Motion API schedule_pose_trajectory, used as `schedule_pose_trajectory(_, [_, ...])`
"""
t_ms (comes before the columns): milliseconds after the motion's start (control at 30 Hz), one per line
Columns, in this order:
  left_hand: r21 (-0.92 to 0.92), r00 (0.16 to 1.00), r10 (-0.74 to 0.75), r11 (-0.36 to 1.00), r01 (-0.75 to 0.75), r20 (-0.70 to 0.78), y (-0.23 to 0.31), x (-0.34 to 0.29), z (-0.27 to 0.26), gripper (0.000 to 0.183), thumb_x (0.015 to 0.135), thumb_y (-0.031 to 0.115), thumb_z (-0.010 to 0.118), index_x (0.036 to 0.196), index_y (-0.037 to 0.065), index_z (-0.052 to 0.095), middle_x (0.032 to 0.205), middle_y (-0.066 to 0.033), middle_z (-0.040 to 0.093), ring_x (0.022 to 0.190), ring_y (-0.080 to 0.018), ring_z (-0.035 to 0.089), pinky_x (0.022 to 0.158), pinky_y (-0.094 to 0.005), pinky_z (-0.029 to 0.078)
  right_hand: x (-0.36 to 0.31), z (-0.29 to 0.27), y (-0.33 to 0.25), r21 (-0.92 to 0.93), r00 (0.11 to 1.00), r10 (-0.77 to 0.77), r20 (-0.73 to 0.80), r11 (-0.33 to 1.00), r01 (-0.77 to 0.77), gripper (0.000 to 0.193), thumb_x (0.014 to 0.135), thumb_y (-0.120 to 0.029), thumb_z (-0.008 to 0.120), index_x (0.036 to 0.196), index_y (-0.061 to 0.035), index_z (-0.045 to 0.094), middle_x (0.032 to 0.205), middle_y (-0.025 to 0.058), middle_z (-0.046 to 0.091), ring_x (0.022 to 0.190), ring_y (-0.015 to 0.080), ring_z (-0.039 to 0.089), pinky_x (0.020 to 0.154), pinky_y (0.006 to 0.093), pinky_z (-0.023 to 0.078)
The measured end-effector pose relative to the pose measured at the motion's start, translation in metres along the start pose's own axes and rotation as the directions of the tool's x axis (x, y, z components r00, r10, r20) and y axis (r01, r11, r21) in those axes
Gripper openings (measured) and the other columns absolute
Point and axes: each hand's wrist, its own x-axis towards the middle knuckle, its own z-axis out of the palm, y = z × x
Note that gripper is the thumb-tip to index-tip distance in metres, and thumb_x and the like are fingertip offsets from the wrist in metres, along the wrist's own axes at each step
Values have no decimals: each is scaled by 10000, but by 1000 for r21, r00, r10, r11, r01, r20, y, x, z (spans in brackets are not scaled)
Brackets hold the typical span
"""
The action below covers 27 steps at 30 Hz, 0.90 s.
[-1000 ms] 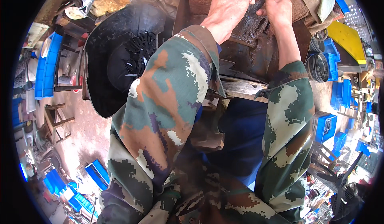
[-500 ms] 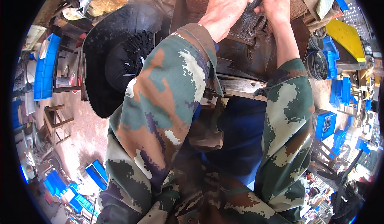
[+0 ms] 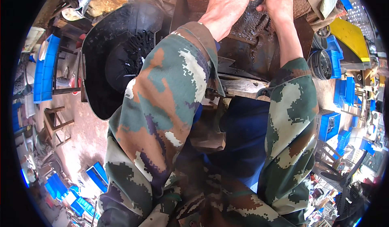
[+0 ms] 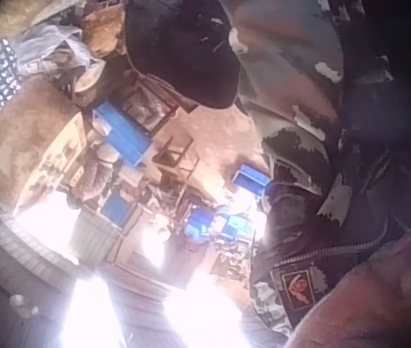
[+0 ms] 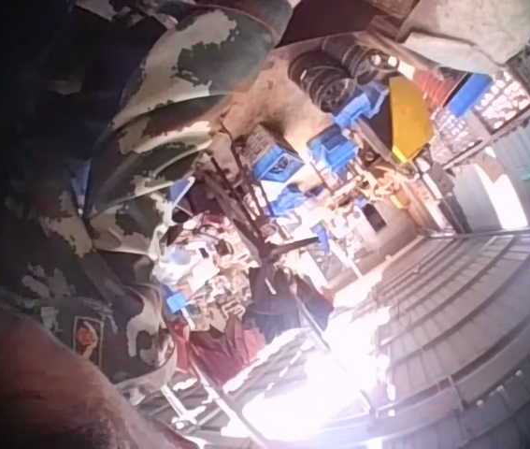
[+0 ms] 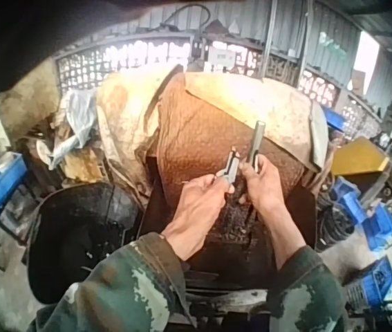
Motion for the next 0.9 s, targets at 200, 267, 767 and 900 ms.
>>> schedule_pose_trajectory(200, [16,1000,18,1000,-18,-1,0,-1,-1,190,953,193,567,799,87,600,688,52,443,613,-60,378,543,-249,289,-2,2,0,2,1000,4,-5,1000,-4,94,987,-121,558,931,-46,571,709,37,597,514,123,557,409,266,454])
schedule_pose_trajectory(267, [17,1000,21,1000,-21,5,2,-1,2,193,955,198,565,802,85,601,688,52,443,612,-59,378,542,-250,288,0,0,1,-4,1000,-14,-8,1000,14,89,987,-120,556,939,-46,568,720,37,597,516,124,559,412,265,456])
schedule_pose_trajectory(767, [-38,998,14,999,-12,59,0,-4,0,201,982,207,548,821,96,597,700,57,437,616,-55,363,547,-240,276,1,0,5,-1,1000,-1,10,1000,1,107,990,-148,553,960,-46,557,728,40,603,511,128,568,414,264,468])
schedule_pose_trajectory(900, [6,999,19,1000,-20,50,2,-2,0,197,977,204,549,823,94,605,709,53,453,636,-59,379,563,-241,289,-1,0,2,-15,1000,-6,16,1000,6,112,990,-151,554,977,-40,563,729,44,609,505,128,570,413,263,468])
